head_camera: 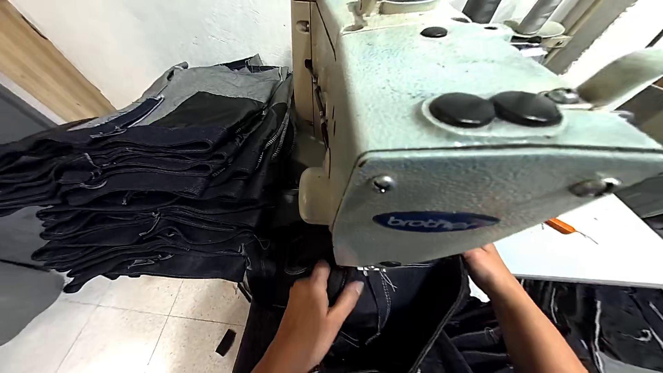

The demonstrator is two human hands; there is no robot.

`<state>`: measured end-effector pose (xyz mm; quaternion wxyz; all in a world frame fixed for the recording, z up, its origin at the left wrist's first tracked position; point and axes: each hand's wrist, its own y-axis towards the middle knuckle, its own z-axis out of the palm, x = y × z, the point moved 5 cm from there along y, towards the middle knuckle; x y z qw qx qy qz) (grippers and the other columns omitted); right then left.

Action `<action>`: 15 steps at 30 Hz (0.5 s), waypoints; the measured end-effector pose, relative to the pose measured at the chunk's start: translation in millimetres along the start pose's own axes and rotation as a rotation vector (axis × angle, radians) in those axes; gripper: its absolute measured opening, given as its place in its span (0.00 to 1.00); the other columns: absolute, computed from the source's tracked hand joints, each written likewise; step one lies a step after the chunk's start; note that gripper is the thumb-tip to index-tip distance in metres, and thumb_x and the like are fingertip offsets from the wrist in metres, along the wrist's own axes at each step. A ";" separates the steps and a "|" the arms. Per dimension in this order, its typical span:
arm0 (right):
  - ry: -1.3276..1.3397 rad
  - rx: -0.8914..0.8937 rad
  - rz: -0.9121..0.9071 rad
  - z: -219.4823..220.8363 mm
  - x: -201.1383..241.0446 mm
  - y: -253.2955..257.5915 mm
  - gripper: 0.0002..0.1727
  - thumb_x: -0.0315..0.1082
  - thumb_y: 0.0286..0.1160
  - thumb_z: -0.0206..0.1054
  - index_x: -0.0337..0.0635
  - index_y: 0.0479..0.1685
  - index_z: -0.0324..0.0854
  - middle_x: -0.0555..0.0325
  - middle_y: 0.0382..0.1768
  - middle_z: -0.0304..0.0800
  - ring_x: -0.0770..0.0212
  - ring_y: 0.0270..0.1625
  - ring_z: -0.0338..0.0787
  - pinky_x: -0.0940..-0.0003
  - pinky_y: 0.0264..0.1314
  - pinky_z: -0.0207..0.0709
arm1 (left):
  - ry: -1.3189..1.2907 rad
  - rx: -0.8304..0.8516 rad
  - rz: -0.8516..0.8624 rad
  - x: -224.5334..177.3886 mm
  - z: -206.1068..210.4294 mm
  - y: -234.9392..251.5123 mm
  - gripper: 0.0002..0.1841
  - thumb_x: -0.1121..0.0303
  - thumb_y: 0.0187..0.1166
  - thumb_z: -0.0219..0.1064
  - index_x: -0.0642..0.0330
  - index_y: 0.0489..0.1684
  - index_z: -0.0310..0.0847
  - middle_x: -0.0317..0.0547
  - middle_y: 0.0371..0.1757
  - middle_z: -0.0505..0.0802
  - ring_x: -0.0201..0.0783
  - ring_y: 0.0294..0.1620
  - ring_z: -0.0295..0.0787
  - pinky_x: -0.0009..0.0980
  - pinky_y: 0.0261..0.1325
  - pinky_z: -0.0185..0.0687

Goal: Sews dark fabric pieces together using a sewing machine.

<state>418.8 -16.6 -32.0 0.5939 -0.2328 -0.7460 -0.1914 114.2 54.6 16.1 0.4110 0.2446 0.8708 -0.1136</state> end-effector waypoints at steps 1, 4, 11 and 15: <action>-0.004 -0.003 0.014 -0.3 -11.1 1.0 0.15 0.25 0.55 0.63 0.55 0.39 0.86 0.74 0.27 0.90 0.80 0.27 0.85 0.79 0.31 0.80 | -0.010 -0.023 0.012 0.7 2.0 -4.3 0.31 0.42 0.79 0.65 0.69 0.53 0.85 0.51 0.31 0.92 0.44 0.35 0.93 0.45 0.41 0.88; -0.016 0.003 0.030 4.7 -17.5 -0.8 0.14 0.27 0.56 0.62 0.56 0.37 0.85 0.75 0.25 0.88 0.80 0.26 0.84 0.79 0.29 0.78 | -0.168 -0.054 -0.041 7.0 3.5 -3.6 0.28 0.44 0.78 0.67 0.65 0.53 0.85 0.43 0.35 0.94 0.32 0.39 0.93 0.34 0.46 0.88; -0.001 -0.019 -0.020 8.3 22.8 -15.6 0.16 0.29 0.51 0.65 0.61 0.38 0.85 0.78 0.28 0.91 0.82 0.30 0.87 0.81 0.30 0.82 | -0.418 -0.085 0.038 28.0 -3.2 0.1 0.17 0.56 0.75 0.72 0.63 0.46 0.87 0.33 0.32 0.94 0.21 0.34 0.91 0.22 0.41 0.88; -0.009 -0.001 -0.033 6.5 19.2 -20.0 0.16 0.30 0.50 0.66 0.62 0.37 0.86 0.80 0.30 0.91 0.83 0.32 0.88 0.83 0.33 0.82 | -0.433 -0.055 0.047 30.7 -3.4 -5.0 0.18 0.53 0.76 0.73 0.62 0.44 0.87 0.33 0.33 0.94 0.22 0.35 0.92 0.22 0.42 0.90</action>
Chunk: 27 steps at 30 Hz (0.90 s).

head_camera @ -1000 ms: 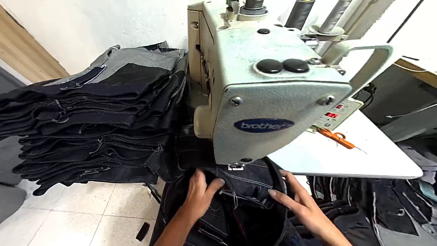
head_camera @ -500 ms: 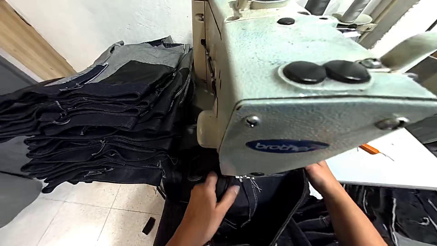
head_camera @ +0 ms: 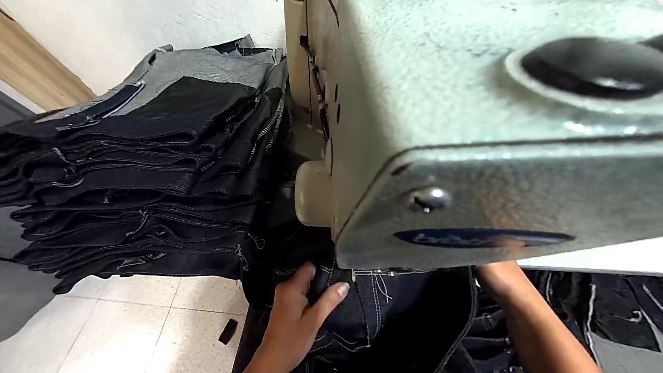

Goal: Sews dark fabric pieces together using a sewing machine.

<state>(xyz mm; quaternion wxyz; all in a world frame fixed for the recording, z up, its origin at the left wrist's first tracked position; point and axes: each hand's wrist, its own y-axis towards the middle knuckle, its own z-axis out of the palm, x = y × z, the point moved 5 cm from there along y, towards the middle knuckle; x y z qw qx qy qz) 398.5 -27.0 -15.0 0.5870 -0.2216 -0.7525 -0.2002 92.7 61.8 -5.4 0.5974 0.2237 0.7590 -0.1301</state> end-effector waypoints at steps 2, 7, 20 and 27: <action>0.001 -0.005 -0.002 0.2 0.3 0.9 0.15 0.29 0.50 0.65 0.61 0.37 0.86 0.80 0.29 0.91 0.83 0.32 0.88 0.82 0.33 0.82 | -0.014 -0.001 -0.002 -0.7 1.0 1.2 0.18 0.54 0.76 0.73 0.62 0.45 0.87 0.33 0.34 0.95 0.22 0.37 0.92 0.23 0.43 0.90; 0.020 -0.007 0.004 1.6 1.9 2.5 0.16 0.29 0.50 0.65 0.62 0.36 0.86 0.79 0.28 0.91 0.83 0.30 0.87 0.82 0.31 0.82 | -0.010 -0.022 -0.008 -0.7 -0.2 2.1 0.18 0.53 0.76 0.73 0.61 0.45 0.87 0.32 0.34 0.95 0.22 0.37 0.93 0.22 0.44 0.90; 0.028 -0.002 0.012 5.2 7.2 1.0 0.18 0.30 0.50 0.66 0.61 0.42 0.86 0.81 0.32 0.92 0.83 0.35 0.89 0.81 0.35 0.84 | 0.077 0.020 -0.058 0.6 -9.4 -1.5 0.21 0.50 0.77 0.71 0.63 0.46 0.85 0.35 0.31 0.93 0.24 0.32 0.90 0.25 0.39 0.88; -0.609 -0.068 -0.374 -9.7 32.4 -18.7 0.40 0.62 0.70 0.61 0.34 0.68 0.78 0.45 0.51 0.88 0.50 0.51 0.88 0.45 0.50 0.80 | 0.480 0.053 0.029 -27.3 -29.9 -8.4 0.23 0.51 0.79 0.70 0.66 0.51 0.83 0.42 0.29 0.90 0.34 0.26 0.88 0.34 0.32 0.87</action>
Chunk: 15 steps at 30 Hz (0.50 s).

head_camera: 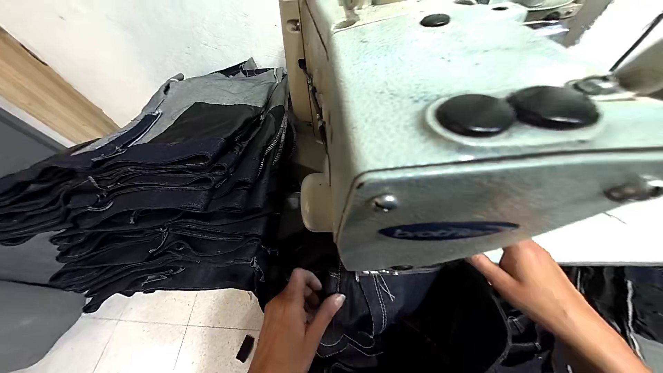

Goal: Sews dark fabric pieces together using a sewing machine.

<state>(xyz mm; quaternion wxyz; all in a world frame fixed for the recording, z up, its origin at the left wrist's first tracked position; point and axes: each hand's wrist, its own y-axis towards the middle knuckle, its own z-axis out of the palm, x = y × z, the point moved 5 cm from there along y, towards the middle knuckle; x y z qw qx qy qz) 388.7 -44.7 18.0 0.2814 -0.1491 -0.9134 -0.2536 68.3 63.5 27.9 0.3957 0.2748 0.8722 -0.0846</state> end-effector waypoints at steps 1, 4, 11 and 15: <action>-0.077 -0.019 -0.028 -6.6 6.5 -6.0 0.42 0.65 0.71 0.60 0.33 0.70 0.76 0.40 0.53 0.87 0.43 0.52 0.88 0.40 0.48 0.81 | 0.040 -0.010 0.021 -5.3 -5.2 -2.3 0.21 0.53 0.79 0.70 0.66 0.50 0.82 0.42 0.28 0.90 0.34 0.25 0.88 0.33 0.31 0.87; -0.087 -0.012 0.028 -12.4 17.7 -35.2 0.48 0.67 0.68 0.65 0.32 0.75 0.71 0.35 0.57 0.85 0.39 0.55 0.89 0.40 0.49 0.84 | 0.106 0.010 0.084 -20.9 -15.1 -9.4 0.17 0.57 0.80 0.71 0.65 0.49 0.83 0.42 0.28 0.90 0.34 0.25 0.88 0.33 0.31 0.86; 0.779 0.022 0.737 34.9 -6.6 -88.9 0.22 0.40 0.74 0.64 0.40 0.65 0.78 0.61 0.49 0.93 0.70 0.51 0.93 0.68 0.56 0.89 | 0.455 -0.108 0.216 -47.4 3.0 -3.8 0.22 0.50 0.77 0.70 0.65 0.44 0.88 0.49 0.31 0.92 0.45 0.22 0.89 0.43 0.22 0.84; 1.065 -0.170 0.912 71.0 -4.7 -86.7 0.15 0.33 0.90 0.51 0.38 0.65 0.77 0.60 0.46 0.93 0.71 0.48 0.93 0.71 0.53 0.88 | 0.674 -0.225 0.269 -42.2 27.4 16.2 0.38 0.33 0.77 0.56 0.69 0.31 0.89 0.55 0.27 0.92 0.51 0.20 0.90 0.47 0.18 0.82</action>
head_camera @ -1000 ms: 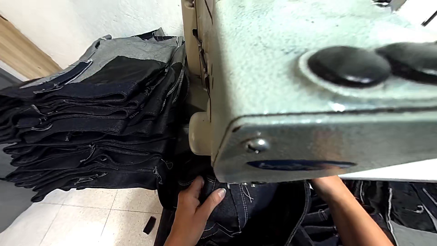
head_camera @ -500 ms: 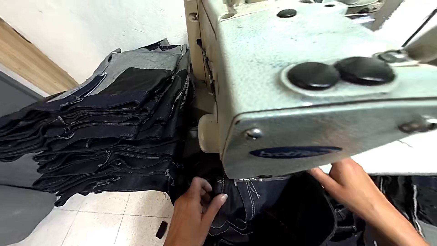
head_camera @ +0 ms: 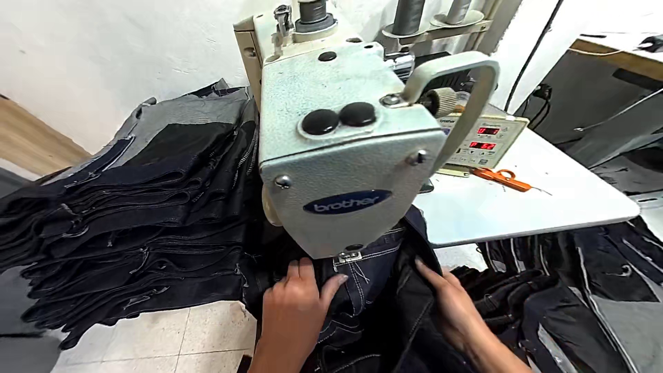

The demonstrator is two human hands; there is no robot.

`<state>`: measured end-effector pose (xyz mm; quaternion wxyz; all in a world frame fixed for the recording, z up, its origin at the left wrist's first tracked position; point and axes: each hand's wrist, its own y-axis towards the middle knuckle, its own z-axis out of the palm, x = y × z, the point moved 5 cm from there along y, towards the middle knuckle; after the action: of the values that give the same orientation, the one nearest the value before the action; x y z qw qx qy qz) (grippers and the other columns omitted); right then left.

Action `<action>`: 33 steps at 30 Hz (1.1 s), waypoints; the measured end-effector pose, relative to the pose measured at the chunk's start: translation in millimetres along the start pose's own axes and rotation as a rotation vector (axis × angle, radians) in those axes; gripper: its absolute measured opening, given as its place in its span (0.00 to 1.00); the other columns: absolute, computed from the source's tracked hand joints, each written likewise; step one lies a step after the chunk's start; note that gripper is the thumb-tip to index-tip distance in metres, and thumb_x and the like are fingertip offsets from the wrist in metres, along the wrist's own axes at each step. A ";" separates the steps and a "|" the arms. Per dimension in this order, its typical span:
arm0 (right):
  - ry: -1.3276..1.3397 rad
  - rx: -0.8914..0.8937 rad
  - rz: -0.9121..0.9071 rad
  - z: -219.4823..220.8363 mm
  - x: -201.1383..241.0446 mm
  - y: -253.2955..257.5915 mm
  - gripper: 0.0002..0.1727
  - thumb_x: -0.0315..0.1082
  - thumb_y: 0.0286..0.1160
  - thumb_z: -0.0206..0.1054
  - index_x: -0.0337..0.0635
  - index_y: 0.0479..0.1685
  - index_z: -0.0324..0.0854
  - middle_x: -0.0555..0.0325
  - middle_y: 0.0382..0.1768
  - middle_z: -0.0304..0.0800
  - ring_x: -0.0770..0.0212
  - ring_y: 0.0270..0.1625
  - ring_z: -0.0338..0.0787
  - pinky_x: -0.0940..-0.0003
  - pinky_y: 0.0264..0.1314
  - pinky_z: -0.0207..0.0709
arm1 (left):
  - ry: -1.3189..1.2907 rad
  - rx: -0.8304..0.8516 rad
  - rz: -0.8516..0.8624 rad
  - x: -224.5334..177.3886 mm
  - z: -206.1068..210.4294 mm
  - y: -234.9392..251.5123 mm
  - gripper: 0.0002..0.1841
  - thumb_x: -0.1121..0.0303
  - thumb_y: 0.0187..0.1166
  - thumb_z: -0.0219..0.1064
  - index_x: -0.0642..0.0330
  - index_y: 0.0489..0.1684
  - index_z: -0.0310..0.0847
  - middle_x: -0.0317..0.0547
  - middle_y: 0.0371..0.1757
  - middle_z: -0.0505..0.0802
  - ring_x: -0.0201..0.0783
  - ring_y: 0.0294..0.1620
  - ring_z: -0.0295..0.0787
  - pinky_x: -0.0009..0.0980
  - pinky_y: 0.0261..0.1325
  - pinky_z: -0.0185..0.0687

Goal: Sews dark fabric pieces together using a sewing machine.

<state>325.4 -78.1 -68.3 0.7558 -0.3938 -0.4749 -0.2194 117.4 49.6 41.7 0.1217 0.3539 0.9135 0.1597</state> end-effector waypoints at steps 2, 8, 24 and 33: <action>0.150 -0.022 0.063 6.8 -4.3 9.4 0.18 0.37 0.93 0.49 0.40 0.71 0.72 0.58 0.48 0.92 0.68 0.49 0.93 0.67 0.53 0.88 | -0.119 0.352 -0.095 -2.5 6.9 9.7 0.44 0.33 0.84 0.47 0.74 0.41 0.89 0.63 0.37 0.94 0.60 0.39 0.95 0.57 0.41 0.87; -0.243 0.301 0.117 -13.5 59.4 39.1 0.15 0.32 0.85 0.48 0.48 0.37 0.82 0.66 0.26 0.92 0.74 0.29 0.91 0.76 0.32 0.86 | -0.681 0.213 -0.360 73.5 18.1 -29.3 0.25 0.54 0.84 0.61 0.72 0.32 0.89 0.52 0.27 0.91 0.44 0.32 0.91 0.48 0.42 0.86; -0.594 0.642 -0.767 109.0 90.5 131.6 0.06 0.23 0.66 0.64 0.32 0.36 0.86 0.62 0.31 0.89 0.79 0.37 0.85 0.78 0.48 0.79 | -0.762 0.077 -0.450 127.9 1.4 -67.1 0.24 0.53 0.84 0.57 0.62 0.23 0.83 0.24 0.15 0.82 0.12 0.17 0.76 0.15 0.24 0.76; -0.659 0.574 -0.636 90.7 79.9 129.2 0.02 0.24 0.71 0.66 0.38 0.36 0.84 0.66 0.30 0.86 0.81 0.36 0.83 0.80 0.45 0.78 | -0.672 0.010 -0.395 137.2 9.7 -52.5 0.27 0.46 0.85 0.54 0.58 0.20 0.81 0.22 0.12 0.79 0.11 0.13 0.73 0.13 0.19 0.70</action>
<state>403.3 74.8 -25.5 0.5403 -0.0563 -0.8235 -0.1637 -10.0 109.0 -2.1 0.4409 0.2043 0.8740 0.0041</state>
